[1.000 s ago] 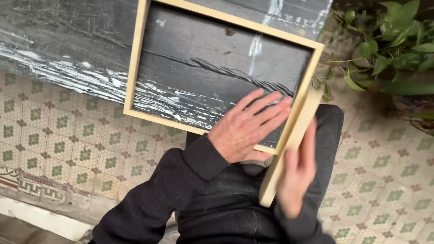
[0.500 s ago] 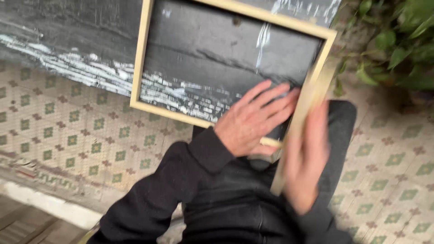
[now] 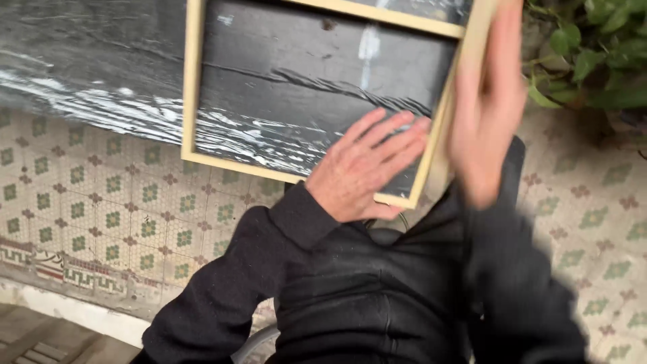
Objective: Sanding the edges and flat surfaces of a wooden rectangular frame using a manual sanding block.
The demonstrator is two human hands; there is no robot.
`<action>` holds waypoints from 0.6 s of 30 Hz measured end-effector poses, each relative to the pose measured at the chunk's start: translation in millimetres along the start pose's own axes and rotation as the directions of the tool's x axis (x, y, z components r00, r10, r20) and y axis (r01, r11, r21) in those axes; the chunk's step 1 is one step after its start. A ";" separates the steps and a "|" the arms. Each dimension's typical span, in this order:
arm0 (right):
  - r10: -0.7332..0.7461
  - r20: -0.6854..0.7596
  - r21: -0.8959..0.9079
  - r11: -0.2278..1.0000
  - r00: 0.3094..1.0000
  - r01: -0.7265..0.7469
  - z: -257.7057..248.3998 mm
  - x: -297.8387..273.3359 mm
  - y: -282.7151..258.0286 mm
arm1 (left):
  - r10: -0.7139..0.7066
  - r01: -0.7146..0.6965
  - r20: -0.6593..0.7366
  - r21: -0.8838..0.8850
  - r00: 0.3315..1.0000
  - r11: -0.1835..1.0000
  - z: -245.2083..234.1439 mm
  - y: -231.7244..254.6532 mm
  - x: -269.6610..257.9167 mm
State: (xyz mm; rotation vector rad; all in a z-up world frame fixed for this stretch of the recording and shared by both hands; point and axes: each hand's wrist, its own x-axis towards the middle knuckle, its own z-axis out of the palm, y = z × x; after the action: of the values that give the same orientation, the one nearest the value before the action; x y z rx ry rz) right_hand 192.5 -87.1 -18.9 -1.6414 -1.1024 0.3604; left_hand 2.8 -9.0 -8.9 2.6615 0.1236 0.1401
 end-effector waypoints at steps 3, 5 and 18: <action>-0.025 0.015 -0.131 0.991 1.000 0.026 0.7 -3.7 -24.5 | -0.018 0.018 0.007 0.076 1.000 0.997 -11.9 0.8 0.0; 0.068 0.042 -0.093 0.994 0.997 -0.064 12.4 -67.3 -77.2 | -0.018 0.020 -0.038 0.058 0.999 0.998 -11.5 -0.1 -0.9; 0.042 -0.145 0.058 0.998 0.989 -0.034 -56.8 47.3 51.3 | -0.069 0.071 0.031 -0.071 0.997 0.995 -34.8 7.4 5.6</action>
State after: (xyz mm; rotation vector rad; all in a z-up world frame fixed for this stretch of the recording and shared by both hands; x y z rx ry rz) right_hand 281.8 -83.0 -28.8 -1.6152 -0.9445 0.2883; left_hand 4.6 0.7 25.6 2.5826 0.1992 0.0821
